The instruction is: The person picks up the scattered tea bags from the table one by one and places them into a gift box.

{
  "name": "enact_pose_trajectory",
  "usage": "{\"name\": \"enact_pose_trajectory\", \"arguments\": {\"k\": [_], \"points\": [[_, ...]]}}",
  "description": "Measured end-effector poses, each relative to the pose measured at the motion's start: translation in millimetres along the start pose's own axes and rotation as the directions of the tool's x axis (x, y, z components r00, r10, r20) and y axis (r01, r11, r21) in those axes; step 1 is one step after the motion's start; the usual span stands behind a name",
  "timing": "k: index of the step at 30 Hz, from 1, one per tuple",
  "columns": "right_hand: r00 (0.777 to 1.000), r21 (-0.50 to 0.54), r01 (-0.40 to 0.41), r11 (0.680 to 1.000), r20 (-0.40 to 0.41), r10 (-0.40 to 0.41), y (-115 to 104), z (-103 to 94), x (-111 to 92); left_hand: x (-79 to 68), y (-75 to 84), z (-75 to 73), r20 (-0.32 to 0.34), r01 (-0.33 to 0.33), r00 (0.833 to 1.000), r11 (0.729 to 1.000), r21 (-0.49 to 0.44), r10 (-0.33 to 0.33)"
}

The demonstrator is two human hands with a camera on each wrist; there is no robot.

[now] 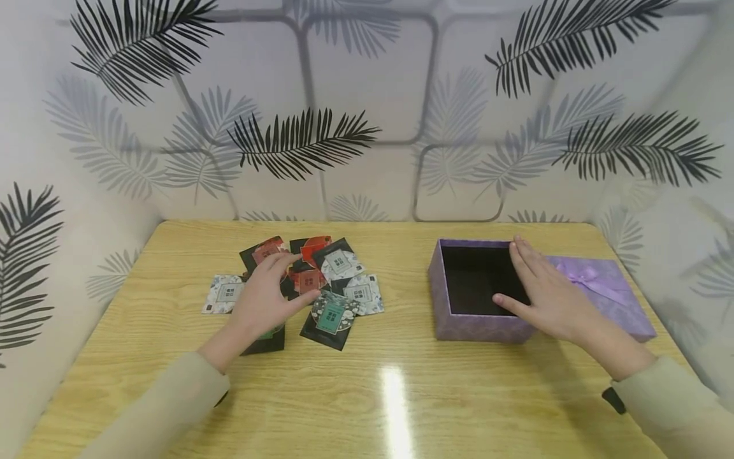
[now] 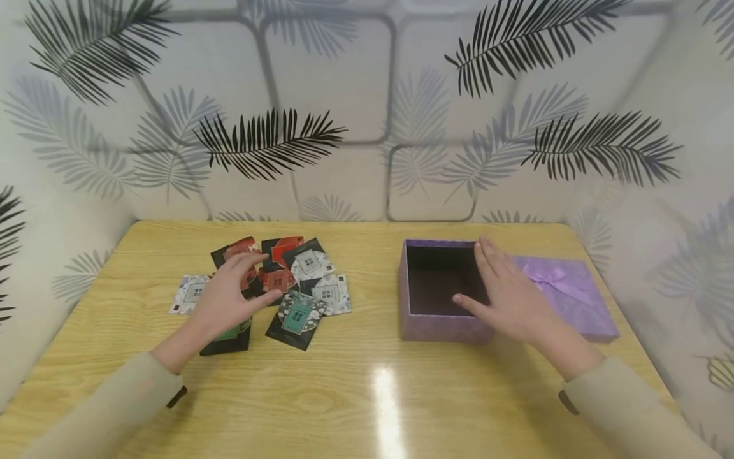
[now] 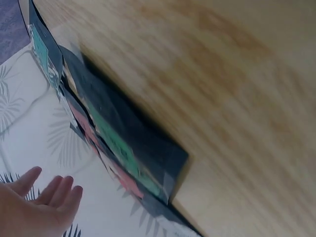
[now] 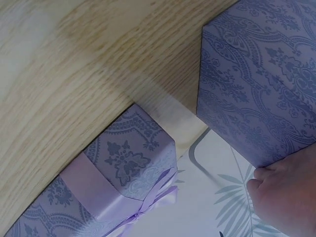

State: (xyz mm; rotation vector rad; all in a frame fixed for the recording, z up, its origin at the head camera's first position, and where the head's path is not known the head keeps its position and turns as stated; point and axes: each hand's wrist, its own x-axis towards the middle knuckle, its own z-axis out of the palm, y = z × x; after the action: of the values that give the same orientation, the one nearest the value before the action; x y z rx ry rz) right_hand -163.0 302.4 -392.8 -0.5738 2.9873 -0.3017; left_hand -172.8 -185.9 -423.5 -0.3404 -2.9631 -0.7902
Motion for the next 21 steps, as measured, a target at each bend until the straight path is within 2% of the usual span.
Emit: {"name": "enact_pose_trajectory", "arguments": {"k": [7,10,14,21], "points": [[1.0,-0.004,0.005,1.0,-0.002,-0.005,1.3,0.4,0.6,9.5,-2.7,11.1,0.054,-0.019,0.998,0.991,-0.131,0.026],[1.0,-0.005,0.001,1.0,0.001,-0.001,1.3,0.2,0.7,13.4,-6.8,14.4,0.075,-0.045,0.995,0.981,-0.191,0.061],[1.0,-0.008,0.002,1.0,0.001,-0.002,1.9,0.4,1.0,19.4,-14.3,17.4,0.111,-0.076,0.988,0.96,-0.269,0.109],[1.0,-0.017,-0.001,1.0,0.003,0.001,2.8,1.5,1.2,30.1,-23.5,22.8,0.215,-0.063,0.963,0.91,-0.41,0.163]]}}
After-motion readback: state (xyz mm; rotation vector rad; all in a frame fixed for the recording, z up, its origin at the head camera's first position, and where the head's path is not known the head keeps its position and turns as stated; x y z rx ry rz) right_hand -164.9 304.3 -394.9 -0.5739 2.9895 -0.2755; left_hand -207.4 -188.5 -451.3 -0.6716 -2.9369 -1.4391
